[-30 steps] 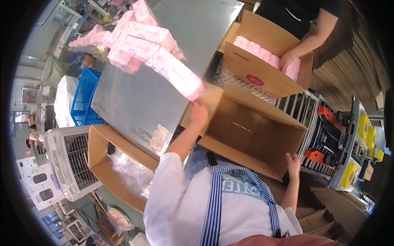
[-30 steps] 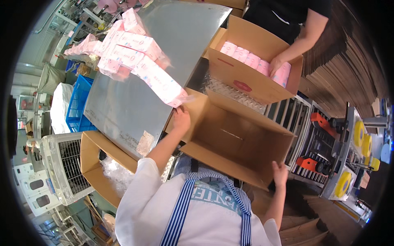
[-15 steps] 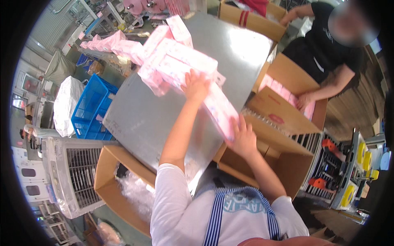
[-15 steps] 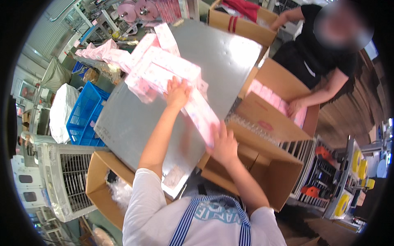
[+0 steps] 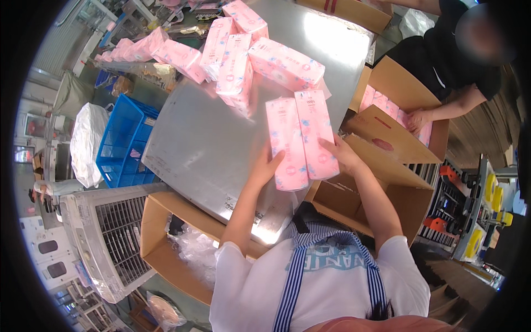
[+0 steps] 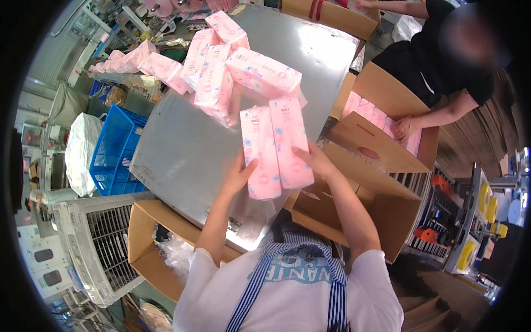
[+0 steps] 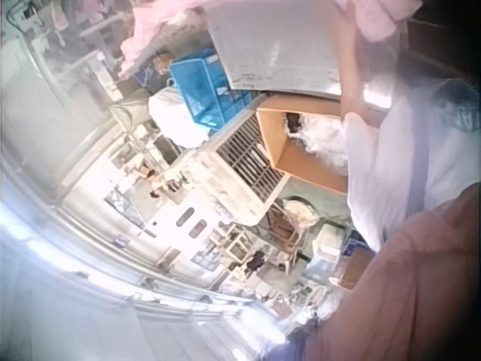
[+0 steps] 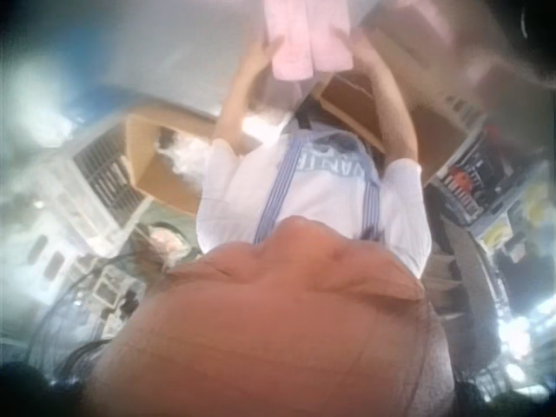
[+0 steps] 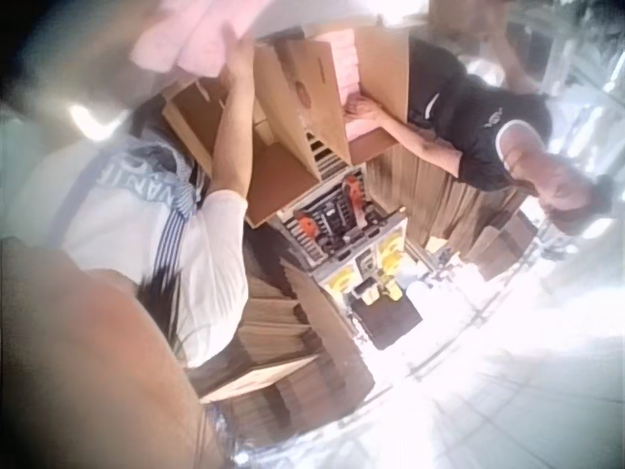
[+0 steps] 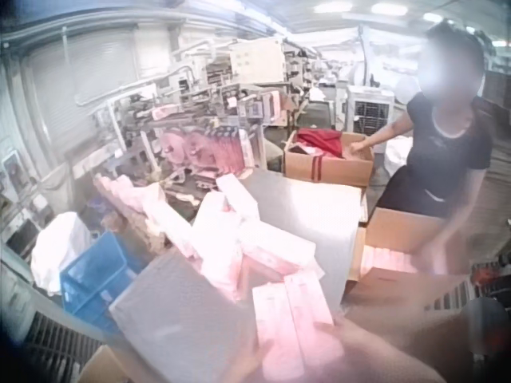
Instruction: The person packs pink rectangular packages into cardboard boxes on a metal table. They arrange the items in rows, close the box flaps, and move the filled boxes to a conveyor belt or sealing station. Another person assists by handling the boxes and preparing new ones.
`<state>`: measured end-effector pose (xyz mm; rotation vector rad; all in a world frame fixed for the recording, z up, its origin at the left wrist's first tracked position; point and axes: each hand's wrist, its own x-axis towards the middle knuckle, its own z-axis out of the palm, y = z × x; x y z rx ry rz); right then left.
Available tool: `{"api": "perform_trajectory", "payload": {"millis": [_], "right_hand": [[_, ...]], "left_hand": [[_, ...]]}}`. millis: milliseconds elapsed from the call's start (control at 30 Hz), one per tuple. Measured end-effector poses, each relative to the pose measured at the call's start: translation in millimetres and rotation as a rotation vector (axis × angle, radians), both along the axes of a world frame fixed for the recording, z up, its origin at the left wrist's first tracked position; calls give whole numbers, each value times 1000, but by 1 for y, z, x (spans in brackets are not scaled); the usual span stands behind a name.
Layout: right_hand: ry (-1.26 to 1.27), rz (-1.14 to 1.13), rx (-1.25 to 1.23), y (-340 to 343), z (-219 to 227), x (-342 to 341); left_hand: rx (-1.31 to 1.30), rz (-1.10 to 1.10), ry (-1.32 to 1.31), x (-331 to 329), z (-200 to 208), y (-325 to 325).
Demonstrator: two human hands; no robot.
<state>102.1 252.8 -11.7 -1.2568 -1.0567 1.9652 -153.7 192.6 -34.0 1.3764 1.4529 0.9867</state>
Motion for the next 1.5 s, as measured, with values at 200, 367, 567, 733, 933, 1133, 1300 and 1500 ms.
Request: {"api": "perform_trajectory", "payload": {"millis": [200,367,567,733,933,1133,1300,1500], "right_hand": [[-331,335,85,-43,82,56],[-215,472,-307,-94,115,166],[-21,5,-155,-139,0,192],[-232,-89,-346,-153,-104,178],[-485,-119,-86,-180,-263,147],[-976,102,72,-137,-177,124],[-694,-22,926,-44,-48,60],[-1304,-92,1352,123,54,8]], "left_hand": [[-512,-266,-213,-3,62,-24],[-893,-801,-223,71,115,-6],[-239,-832,268,159,-33,-19],[-199,-1145,996,195,-60,-26],[-293,-1210,891,199,-80,-17],[493,62,1057,77,35,126],[-108,317,1203,-33,52,186],[-340,-59,1115,-33,92,114]]}}
